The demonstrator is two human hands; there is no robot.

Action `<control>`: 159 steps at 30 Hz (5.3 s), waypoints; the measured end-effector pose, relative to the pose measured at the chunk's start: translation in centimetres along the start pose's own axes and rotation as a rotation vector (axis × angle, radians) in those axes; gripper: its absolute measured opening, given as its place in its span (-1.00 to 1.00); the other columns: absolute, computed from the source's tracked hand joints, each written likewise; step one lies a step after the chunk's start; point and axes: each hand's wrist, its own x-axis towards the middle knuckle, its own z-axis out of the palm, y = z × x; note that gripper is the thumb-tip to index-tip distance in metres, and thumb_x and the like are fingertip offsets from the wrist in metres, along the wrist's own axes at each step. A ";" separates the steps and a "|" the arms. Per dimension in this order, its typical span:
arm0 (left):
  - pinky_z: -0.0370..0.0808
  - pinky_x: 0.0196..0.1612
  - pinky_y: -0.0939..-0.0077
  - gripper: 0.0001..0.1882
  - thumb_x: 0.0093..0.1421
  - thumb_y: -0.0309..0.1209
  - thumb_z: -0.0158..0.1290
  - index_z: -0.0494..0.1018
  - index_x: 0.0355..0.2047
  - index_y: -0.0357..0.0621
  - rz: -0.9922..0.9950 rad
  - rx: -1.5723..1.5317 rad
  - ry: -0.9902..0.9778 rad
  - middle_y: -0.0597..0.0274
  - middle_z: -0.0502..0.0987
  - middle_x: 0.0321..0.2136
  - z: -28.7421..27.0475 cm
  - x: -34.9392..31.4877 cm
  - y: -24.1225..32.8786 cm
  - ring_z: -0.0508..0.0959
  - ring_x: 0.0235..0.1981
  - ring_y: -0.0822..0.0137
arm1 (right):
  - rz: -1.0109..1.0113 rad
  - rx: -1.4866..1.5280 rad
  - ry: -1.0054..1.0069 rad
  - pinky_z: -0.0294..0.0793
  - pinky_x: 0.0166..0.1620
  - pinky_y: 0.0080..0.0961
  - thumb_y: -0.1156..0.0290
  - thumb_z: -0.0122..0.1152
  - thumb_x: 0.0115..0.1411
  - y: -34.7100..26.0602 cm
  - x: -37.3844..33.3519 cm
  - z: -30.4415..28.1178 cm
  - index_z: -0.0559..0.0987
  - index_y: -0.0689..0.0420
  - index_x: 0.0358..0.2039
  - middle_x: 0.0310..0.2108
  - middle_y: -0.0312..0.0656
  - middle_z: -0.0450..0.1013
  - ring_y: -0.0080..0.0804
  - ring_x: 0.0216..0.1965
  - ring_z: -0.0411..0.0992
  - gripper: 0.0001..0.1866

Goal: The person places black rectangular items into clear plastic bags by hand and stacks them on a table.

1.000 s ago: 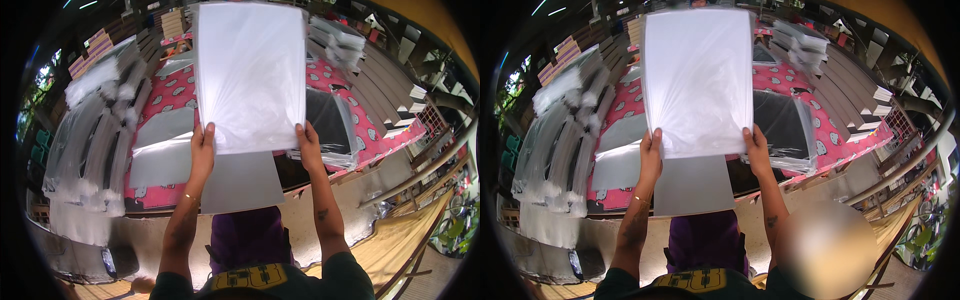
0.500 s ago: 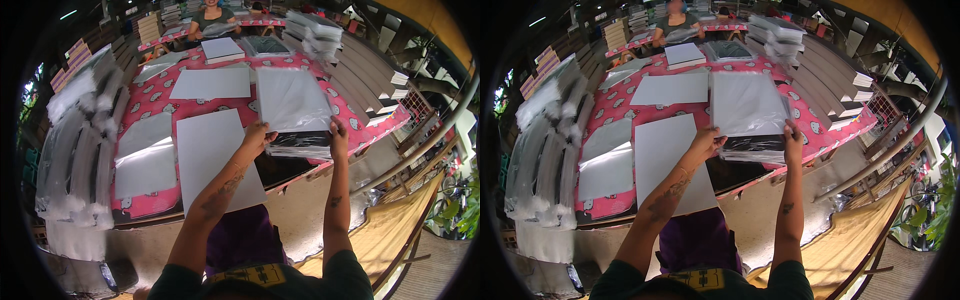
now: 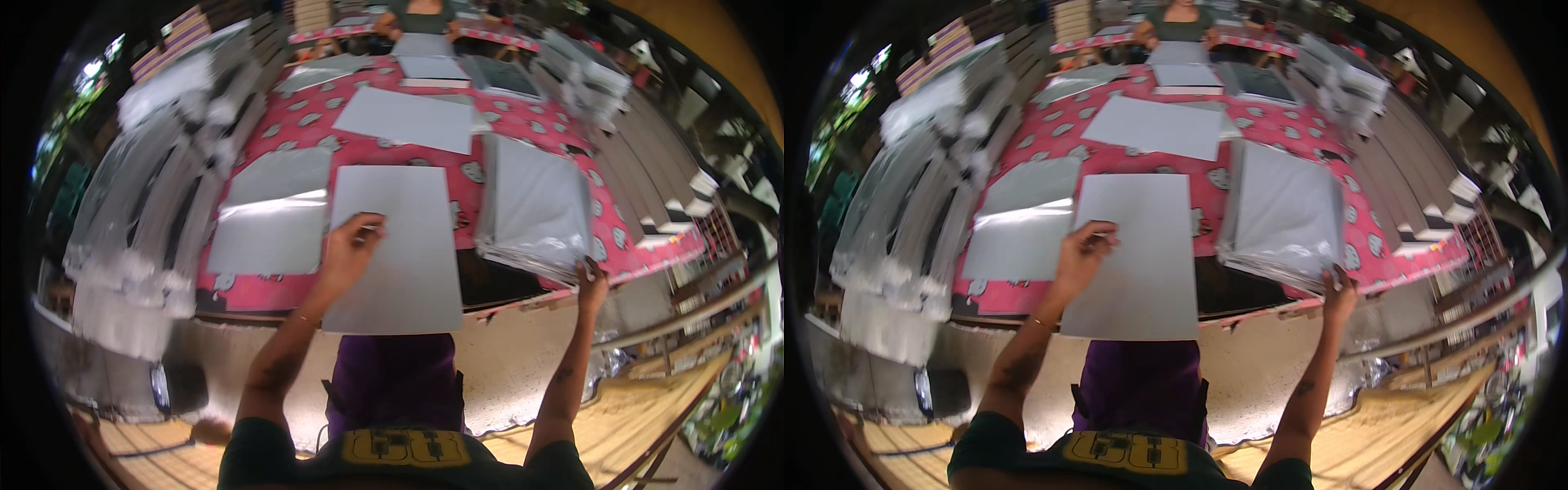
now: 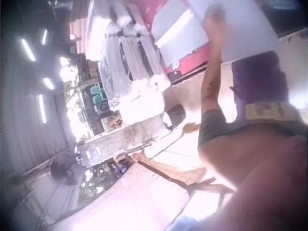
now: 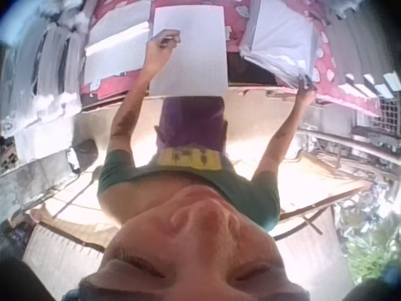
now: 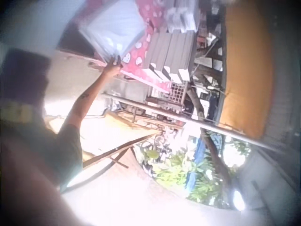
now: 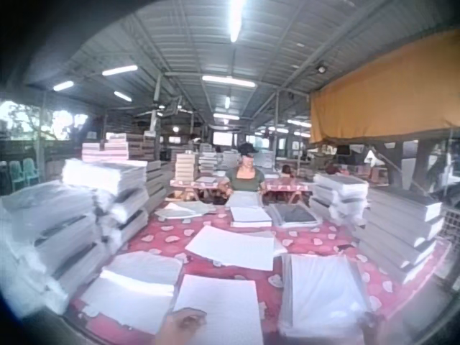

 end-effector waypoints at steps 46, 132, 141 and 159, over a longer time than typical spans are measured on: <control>0.49 -0.52 0.49 -0.89 0.17 -0.64 -0.03 0.47 -0.32 -0.30 -0.129 -0.032 0.281 0.32 0.49 -0.51 -9.4 -1.6 -1.8 0.49 -0.56 0.45 | 0.807 2.099 -0.863 0.51 -0.06 -0.37 0.27 0.04 0.28 -25.4 -9.8 2.9 0.48 0.17 -0.14 -0.21 -0.17 0.50 -0.38 -0.20 0.49 -0.74; 0.45 -0.28 0.49 -0.38 0.31 0.10 -0.24 0.41 -0.22 -0.33 -0.030 0.265 -1.123 0.16 0.50 -0.41 -7.1 -8.5 13.1 0.49 -0.41 0.31 | 0.004 2.083 -1.549 0.35 0.13 -0.20 0.12 0.05 0.20 -21.2 -9.1 -7.5 0.36 0.29 0.07 0.01 -0.06 0.40 -0.15 0.03 0.39 -0.44; 0.36 -0.38 0.55 -0.49 0.21 -0.01 0.05 0.47 -0.24 -0.32 -0.360 -0.405 -0.903 0.34 0.50 -0.40 -8.7 -9.7 8.8 0.40 -0.39 0.49 | 0.013 1.642 -1.421 0.50 -0.07 -0.11 0.23 0.14 0.19 -19.5 -9.5 -5.0 0.37 0.30 -0.05 -0.27 -0.03 0.50 -0.15 -0.20 0.49 -0.56; 0.46 -0.35 0.60 -0.72 0.12 -0.58 -0.05 0.37 -0.12 -0.21 -0.559 -0.345 -0.019 0.19 0.52 -0.33 -6.0 -18.1 1.6 0.53 -0.37 0.49 | 0.310 1.024 -0.934 0.40 -0.62 -0.61 0.58 -0.01 0.12 -19.0 -19.1 -3.9 0.33 0.27 0.11 -0.47 -0.22 0.37 -0.55 -0.59 0.39 -0.52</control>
